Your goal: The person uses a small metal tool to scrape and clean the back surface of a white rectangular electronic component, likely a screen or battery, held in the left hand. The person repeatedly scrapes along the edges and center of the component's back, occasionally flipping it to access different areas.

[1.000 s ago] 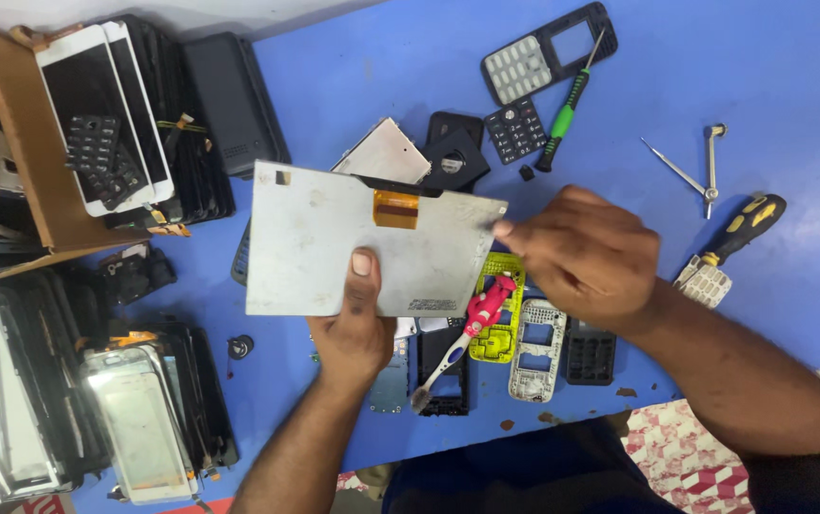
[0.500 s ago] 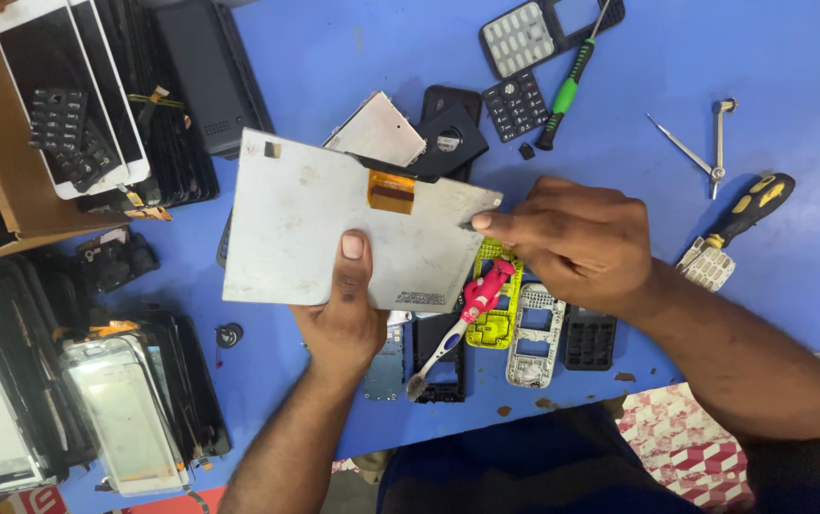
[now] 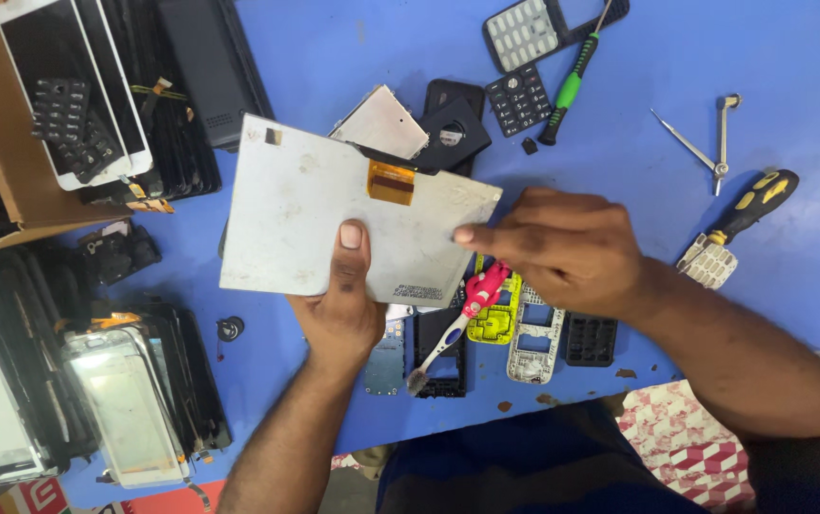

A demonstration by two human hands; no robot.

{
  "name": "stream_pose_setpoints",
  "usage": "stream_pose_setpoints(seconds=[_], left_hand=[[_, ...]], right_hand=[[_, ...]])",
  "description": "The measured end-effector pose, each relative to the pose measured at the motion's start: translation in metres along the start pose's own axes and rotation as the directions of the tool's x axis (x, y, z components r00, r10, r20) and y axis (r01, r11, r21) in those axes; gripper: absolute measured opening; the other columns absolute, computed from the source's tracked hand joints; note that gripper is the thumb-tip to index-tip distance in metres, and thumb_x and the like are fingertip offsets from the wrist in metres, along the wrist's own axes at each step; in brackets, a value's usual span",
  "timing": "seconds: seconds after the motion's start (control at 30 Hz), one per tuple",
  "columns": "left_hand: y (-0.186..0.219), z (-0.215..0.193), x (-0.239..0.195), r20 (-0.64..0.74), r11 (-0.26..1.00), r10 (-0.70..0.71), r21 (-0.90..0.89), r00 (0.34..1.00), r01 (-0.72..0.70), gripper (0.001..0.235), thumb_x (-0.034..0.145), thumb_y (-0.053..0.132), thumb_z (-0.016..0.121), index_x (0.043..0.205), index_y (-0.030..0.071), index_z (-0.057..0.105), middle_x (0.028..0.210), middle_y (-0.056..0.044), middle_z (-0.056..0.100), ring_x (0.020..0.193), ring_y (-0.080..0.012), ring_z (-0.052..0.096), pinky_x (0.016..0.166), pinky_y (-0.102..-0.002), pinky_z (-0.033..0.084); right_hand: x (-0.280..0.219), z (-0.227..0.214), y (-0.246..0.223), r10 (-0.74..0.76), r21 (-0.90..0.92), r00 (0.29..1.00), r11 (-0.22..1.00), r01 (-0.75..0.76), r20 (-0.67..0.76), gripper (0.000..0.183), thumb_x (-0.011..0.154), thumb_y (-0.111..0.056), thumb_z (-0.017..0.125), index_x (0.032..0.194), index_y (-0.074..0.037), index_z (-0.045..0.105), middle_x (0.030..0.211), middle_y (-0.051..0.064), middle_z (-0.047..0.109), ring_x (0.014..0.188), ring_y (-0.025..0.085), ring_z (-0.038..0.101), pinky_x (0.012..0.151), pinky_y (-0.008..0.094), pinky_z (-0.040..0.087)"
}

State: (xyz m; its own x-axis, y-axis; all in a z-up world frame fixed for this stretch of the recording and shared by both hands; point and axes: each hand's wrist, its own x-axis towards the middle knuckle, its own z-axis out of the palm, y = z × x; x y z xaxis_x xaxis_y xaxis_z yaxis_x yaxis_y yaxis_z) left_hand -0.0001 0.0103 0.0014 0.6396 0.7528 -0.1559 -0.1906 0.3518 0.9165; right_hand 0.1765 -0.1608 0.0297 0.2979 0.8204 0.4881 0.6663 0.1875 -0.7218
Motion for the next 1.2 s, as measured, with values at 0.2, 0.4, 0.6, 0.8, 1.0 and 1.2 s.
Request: stream_pose_setpoints(seconds=[0.2, 0.4, 0.6, 0.8, 1.0, 1.2], left_hand=[[0.004, -0.001, 0.003, -0.013, 0.999, -0.038, -0.010, 0.999, 0.038, 0.041, 0.101, 0.018, 0.069, 0.132, -0.004, 0.054, 0.122, -0.016, 0.061, 0.108, -0.0205, 0.061, 0.095, -0.037, 0.054], [0.006, -0.001, 0.004, -0.004, 0.998, 0.011, 0.055, 1.000, -0.011, 0.037, 0.102, 0.018, 0.068, 0.129, -0.004, 0.057, 0.120, -0.015, 0.063, 0.107, -0.0193, 0.060, 0.094, -0.036, 0.053], [0.009, 0.000, 0.005, -0.042, 0.996, 0.025, 0.081, 0.999, -0.022, 0.034, 0.103, 0.017, 0.068, 0.127, -0.006, 0.060, 0.119, -0.012, 0.066, 0.105, -0.0171, 0.060, 0.094, -0.033, 0.051], [0.006, -0.001, 0.006, -0.028, 0.996, 0.059, 0.068, 0.998, -0.057, 0.037, 0.102, 0.017, 0.071, 0.129, -0.005, 0.059, 0.122, -0.012, 0.065, 0.110, -0.0171, 0.059, 0.100, -0.033, 0.049], [0.004, -0.004, 0.005, -0.058, 0.995, 0.054, 0.088, 0.997, -0.048, 0.038, 0.101, 0.017, 0.074, 0.128, -0.005, 0.060, 0.121, -0.012, 0.065, 0.110, -0.0182, 0.060, 0.101, -0.034, 0.049], [0.007, -0.004, 0.007, -0.052, 0.989, 0.085, 0.128, 0.995, -0.077, 0.039, 0.101, 0.017, 0.074, 0.129, -0.004, 0.058, 0.123, -0.011, 0.065, 0.112, -0.0175, 0.060, 0.103, -0.034, 0.049]], right_hand=[[0.001, -0.001, 0.000, 0.073, -0.061, 0.997, 0.995, -0.073, -0.010, 0.047, 0.089, 0.017, 0.066, 0.128, -0.008, 0.070, 0.076, 0.004, 0.061, 0.063, 0.014, 0.058, 0.058, 0.034, 0.049], [0.000, 0.001, -0.001, 0.052, -0.051, 0.999, 0.997, -0.053, -0.015, 0.048, 0.093, 0.015, 0.066, 0.133, -0.013, 0.067, 0.079, 0.004, 0.061, 0.062, 0.013, 0.057, 0.056, 0.031, 0.048], [0.004, 0.003, -0.002, 0.040, -0.002, 0.999, 0.999, -0.040, 0.024, 0.048, 0.088, 0.015, 0.066, 0.129, -0.009, 0.069, 0.072, 0.002, 0.057, 0.058, 0.013, 0.052, 0.054, 0.034, 0.044], [0.006, 0.003, -0.006, -0.053, -0.052, 0.998, 0.997, 0.054, 0.016, 0.043, 0.096, 0.008, 0.066, 0.134, -0.012, 0.063, 0.084, 0.007, 0.064, 0.069, 0.016, 0.058, 0.058, 0.033, 0.050], [-0.003, 0.008, -0.001, 0.078, -0.109, 0.997, 0.991, -0.078, -0.011, 0.045, 0.088, 0.013, 0.064, 0.127, -0.010, 0.072, 0.063, 0.002, 0.052, 0.052, 0.013, 0.048, 0.047, 0.035, 0.041], [-0.008, 0.010, -0.004, 0.072, -0.065, 0.997, 0.995, -0.073, -0.023, 0.039, 0.099, 0.008, 0.069, 0.132, -0.013, 0.066, 0.078, 0.005, 0.063, 0.060, 0.012, 0.056, 0.051, 0.030, 0.045]])
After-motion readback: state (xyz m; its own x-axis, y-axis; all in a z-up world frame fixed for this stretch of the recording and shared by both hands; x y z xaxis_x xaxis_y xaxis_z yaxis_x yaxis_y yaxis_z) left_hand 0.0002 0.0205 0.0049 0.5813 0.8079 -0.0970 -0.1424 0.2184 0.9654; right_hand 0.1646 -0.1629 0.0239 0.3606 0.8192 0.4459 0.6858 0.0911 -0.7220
